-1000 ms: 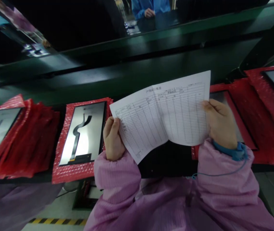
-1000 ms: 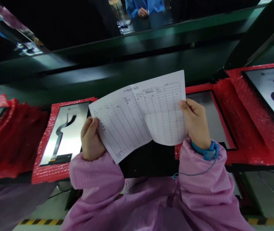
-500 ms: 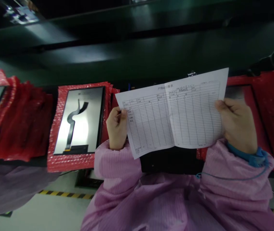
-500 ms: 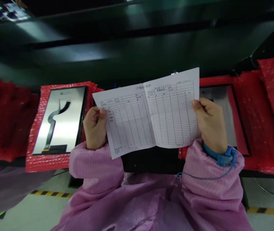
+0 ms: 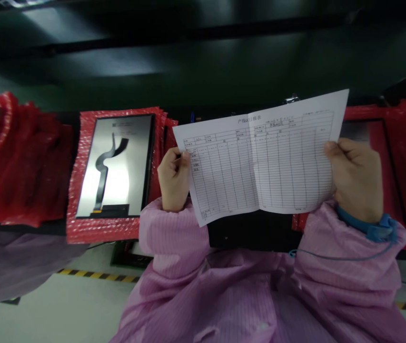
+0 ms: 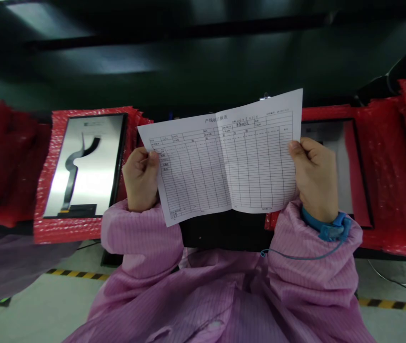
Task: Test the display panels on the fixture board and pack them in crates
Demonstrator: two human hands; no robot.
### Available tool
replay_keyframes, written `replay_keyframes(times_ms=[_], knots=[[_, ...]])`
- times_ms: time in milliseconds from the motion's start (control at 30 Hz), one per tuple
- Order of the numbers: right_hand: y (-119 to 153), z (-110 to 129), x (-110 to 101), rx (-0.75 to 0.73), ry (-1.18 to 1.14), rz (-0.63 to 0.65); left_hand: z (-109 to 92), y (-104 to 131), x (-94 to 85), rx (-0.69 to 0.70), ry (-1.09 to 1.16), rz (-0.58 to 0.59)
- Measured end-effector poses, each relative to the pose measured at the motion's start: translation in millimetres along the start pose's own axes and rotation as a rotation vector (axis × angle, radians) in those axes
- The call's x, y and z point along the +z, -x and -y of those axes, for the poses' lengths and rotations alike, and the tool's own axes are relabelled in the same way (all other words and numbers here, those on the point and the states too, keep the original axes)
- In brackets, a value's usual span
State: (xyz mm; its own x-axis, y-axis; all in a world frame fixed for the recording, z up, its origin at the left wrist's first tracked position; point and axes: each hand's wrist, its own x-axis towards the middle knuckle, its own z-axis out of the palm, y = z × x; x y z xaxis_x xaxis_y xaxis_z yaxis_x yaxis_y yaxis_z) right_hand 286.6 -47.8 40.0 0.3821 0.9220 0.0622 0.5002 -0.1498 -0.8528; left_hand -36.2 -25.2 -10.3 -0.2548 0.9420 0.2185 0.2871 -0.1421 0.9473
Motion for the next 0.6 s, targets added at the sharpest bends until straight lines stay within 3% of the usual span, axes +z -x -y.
replay_keyframes(times_ms=[600], knots=[[1.0,1.0,3.2,-0.026,0.030,0.023,-0.7,-0.4,0.8,0.015,-0.049,-0.016]])
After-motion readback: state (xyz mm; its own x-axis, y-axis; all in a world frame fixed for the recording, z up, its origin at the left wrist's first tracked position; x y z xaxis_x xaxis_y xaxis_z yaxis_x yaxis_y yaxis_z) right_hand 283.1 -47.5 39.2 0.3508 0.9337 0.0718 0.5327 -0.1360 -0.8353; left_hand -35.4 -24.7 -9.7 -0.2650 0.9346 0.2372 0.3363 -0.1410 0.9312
